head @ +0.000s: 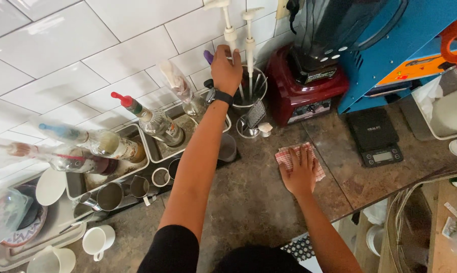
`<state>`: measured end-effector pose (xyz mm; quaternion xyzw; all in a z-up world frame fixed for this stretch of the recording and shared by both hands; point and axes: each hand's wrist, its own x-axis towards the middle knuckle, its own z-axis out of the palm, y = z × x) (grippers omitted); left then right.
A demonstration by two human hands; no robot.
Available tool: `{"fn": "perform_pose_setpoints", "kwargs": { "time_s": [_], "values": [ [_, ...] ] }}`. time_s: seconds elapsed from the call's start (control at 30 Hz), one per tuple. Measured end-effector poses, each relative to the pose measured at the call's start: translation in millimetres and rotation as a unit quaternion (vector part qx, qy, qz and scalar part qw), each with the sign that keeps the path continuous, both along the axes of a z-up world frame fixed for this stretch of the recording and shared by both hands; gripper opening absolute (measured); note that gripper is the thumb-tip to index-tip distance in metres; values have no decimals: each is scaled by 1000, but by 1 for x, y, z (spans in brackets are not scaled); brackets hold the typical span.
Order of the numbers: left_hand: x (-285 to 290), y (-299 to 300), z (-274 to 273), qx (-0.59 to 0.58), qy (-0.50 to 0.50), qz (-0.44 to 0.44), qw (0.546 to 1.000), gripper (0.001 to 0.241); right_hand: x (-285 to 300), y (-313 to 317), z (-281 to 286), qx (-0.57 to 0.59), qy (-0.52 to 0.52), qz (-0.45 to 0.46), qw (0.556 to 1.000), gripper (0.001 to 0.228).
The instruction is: Wiping down espresso cups and cleaning syrup pump bottles at a coffee shop counter.
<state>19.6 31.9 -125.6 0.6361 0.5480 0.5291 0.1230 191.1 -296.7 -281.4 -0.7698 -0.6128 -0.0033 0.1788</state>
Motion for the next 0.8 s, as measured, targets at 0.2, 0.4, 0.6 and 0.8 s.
{"fn": "perform_pose_setpoints", "kwargs": {
  "time_s": [0.2,0.4,0.6,0.8],
  "values": [
    [0,-8,12,-20,-3,-13,1000,44,2,0,-1,-4,-18,8,1000,60],
    [4,-10,14,-17,-10,23,1000,54,3,0,-10,-12,-7,2,1000,64],
    [5,-41,37,81,-24,2,996,60,8,1,-21,-47,8,-7,999,81],
    [0,-224,26,56,-34,-277,959,44,-25,-4,32,-196,81,-100,972,101]
  ]
}}
